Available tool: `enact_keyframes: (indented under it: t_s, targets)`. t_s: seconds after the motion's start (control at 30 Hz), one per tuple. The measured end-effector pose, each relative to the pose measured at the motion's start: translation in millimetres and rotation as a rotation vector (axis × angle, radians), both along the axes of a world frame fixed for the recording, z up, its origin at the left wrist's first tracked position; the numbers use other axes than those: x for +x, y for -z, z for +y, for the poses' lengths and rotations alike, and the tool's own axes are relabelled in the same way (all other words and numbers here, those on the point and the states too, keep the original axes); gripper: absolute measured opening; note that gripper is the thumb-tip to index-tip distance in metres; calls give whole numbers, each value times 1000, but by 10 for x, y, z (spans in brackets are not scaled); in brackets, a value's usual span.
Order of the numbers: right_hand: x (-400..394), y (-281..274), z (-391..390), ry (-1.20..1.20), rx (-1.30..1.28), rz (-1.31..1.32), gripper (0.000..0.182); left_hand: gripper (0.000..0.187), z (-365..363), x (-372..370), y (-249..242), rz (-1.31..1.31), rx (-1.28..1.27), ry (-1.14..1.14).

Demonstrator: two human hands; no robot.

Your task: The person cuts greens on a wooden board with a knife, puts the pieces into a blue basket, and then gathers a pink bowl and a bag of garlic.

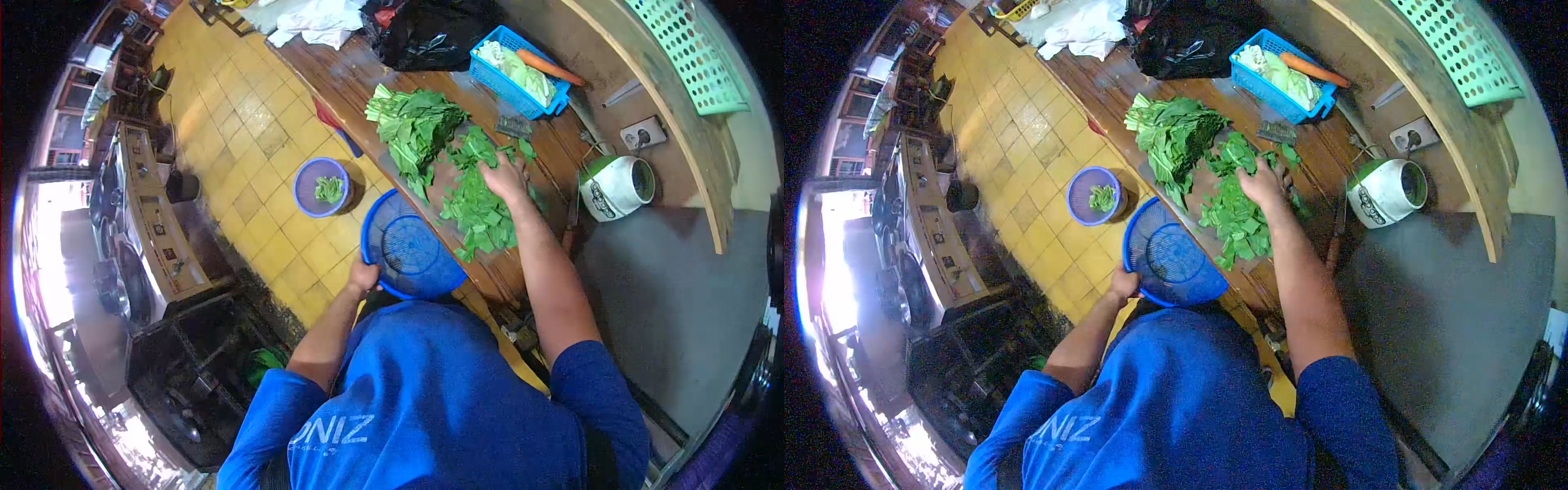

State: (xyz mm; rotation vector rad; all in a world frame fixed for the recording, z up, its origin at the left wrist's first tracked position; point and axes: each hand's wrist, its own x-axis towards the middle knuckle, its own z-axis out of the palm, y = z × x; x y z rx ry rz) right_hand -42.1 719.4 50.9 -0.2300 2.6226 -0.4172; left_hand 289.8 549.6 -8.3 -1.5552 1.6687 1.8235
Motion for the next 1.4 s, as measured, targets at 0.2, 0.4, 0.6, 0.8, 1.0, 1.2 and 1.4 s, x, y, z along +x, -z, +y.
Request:
enact_keyframes:
  t_s: [0.2, 0.4, 0.6, 0.8, 1.0, 1.2, 1.4]
  targets:
    - [418, -55, 6, 58, 12, -58, 69, 45, 44, 84, 211, 136, 90, 115]
    - [1188, -265, -231, 54, -12, -237, 71, 43, -165, 69, 134, 112, 134, 115]
    - [1772, -95, -413, -112, -312, -388, 64, 48, -319, 101, 61, 100, 102, 140]
    - [1044, -232, -274, -156, -285, -109, 35, 42, -479, 161, 47, 127, 127, 126]
    - [277, 117, -637, -113, -244, 302, 50, 48, -509, 110, -65, 150, 152, 44]
    - [1113, 260, -591, -331, -230, 330, 27, 42, -619, 126, 64, 60, 160, 86]
    - [1882, 127, -113, -434, -591, 178, 15, 45, -559, 69, 186, 73, 141, 126]
